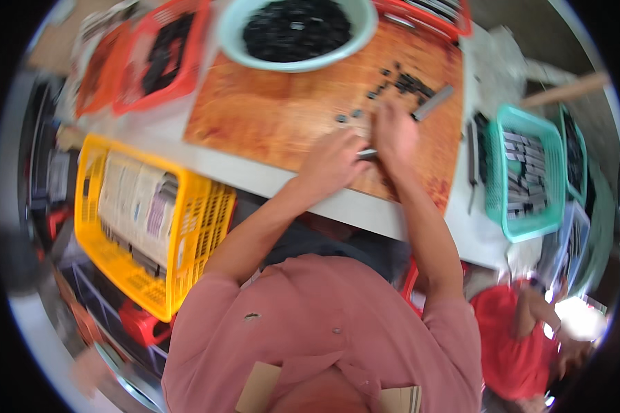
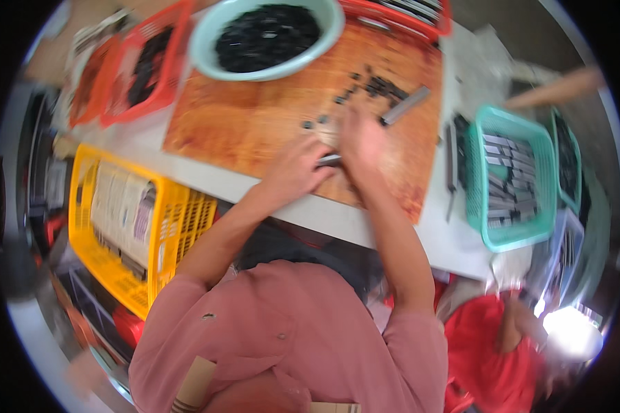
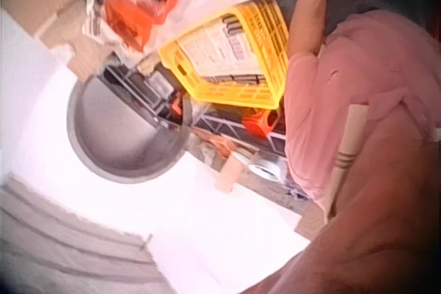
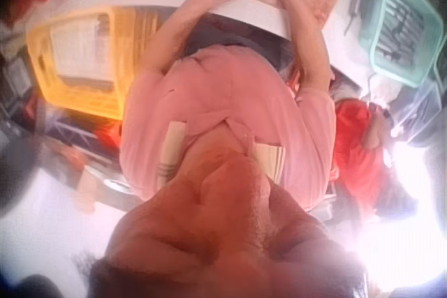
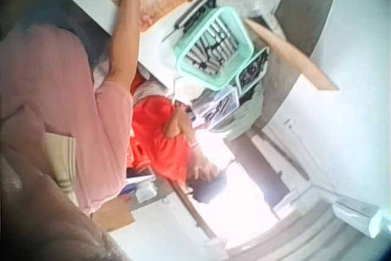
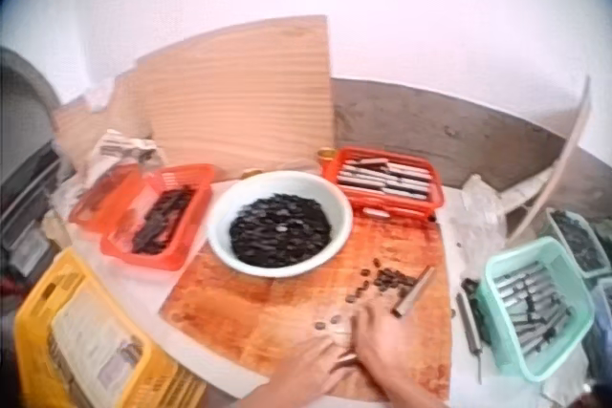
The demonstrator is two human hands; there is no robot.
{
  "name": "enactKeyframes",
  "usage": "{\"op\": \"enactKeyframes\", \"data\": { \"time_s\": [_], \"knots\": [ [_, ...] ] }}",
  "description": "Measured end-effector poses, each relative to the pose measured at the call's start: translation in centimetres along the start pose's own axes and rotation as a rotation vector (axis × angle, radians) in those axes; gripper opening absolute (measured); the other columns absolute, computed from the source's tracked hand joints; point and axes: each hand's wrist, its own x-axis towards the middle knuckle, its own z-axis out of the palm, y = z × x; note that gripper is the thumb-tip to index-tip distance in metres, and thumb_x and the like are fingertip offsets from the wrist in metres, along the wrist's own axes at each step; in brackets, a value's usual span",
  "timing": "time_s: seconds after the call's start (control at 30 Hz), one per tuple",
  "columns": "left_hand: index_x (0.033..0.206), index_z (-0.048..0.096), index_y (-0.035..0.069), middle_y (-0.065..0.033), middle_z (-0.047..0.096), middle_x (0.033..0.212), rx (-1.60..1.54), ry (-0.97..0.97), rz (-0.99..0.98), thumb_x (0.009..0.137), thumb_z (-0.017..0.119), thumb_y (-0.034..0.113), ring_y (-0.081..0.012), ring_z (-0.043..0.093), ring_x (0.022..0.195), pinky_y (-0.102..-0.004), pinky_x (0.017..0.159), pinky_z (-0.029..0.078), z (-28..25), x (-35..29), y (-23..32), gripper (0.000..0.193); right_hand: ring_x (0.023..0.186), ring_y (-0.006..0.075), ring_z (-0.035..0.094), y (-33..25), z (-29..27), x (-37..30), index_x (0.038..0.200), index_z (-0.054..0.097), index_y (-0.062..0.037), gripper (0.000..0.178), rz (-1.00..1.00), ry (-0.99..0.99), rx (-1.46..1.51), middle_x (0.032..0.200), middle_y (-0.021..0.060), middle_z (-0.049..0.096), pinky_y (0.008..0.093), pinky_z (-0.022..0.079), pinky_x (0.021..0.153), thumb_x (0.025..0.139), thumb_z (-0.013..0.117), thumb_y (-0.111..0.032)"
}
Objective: The person repeatedly picks up small black caps and metal marker bodies, inserts the caps into the bodies, and places the assembled markers into a yellow basket. The process is repeated continuously with items from a bowl and a green basket.
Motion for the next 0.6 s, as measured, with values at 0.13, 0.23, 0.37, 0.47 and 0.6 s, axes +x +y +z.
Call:
{"op": "enactKeyframes", "data": {
  "time_s": [0.13,0.23,0.37,0.47,0.6],
  "knots": [
    [0.113,0.068,0.003,-0.0164,0.067,0.100,-0.100,0.058,-0.094,0.085,0.075,0.019,-0.0365,0.065,0.097,-0.0447,0.085,0.052,-2.0,-1.0,1.3,0.033,0.071,0.0251,0.061,3.8,1.1,0.8,0.096,0.067,0.0005,0.037,-0.100,0.194,0.428,0.078,0.0156,0.066,0.0412,0.048,0.067,0.107,0.049,-0.030],
    [0.130,0.062,0.000,-0.0126,0.069,0.102,-0.590,-0.038,-0.575,0.093,0.070,0.018,-0.0220,0.068,0.083,-0.0357,0.077,0.055,-6.0,-4.1,1.2,0.043,0.070,0.0191,0.051,2.7,0.1,0.1,0.093,0.064,0.0038,0.037,-0.056,0.091,0.365,0.075,0.0120,0.061,0.0386,0.046,0.066,0.108,0.052,-0.028],
    [0.138,0.057,-0.002,-0.0051,0.066,0.102,-1.158,0.216,-0.812,0.091,0.074,0.015,-0.0104,0.063,0.082,-0.0261,0.073,0.054,-11.6,-11.5,0.6,0.053,0.069,0.0118,0.040,3.7,0.4,0.1,0.090,0.061,0.0009,0.033,-0.150,0.062,0.424,0.076,0.0003,0.047,0.0300,0.037,0.062,0.107,0.057,-0.028],
    [0.140,0.056,-0.001,-0.0043,0.066,0.103,-1.029,0.365,-0.837,0.089,0.075,0.010,-0.0102,0.063,0.086,-0.0245,0.075,0.054,-17.3,-17.0,-0.1,0.056,0.070,0.0137,0.042,3.8,0.8,0.6,0.093,0.062,0.0029,0.032,-0.173,0.065,0.379,0.077,0.0038,0.051,0.0306,0.040,0.065,0.105,0.059,-0.026],
    [0.129,0.061,-0.001,-0.0060,0.067,0.106,-0.475,0.608,-0.886,0.085,0.076,0.006,-0.0135,0.066,0.095,-0.0291,0.082,0.054,-23.8,-23.6,-1.2,0.047,0.071,0.0147,0.044,2.9,0.6,0.4,0.094,0.062,0.0050,0.034,-0.109,-0.005,0.352,0.078,0.0055,0.054,0.0314,0.042,0.066,0.104,0.059,-0.027]
  ]
}}
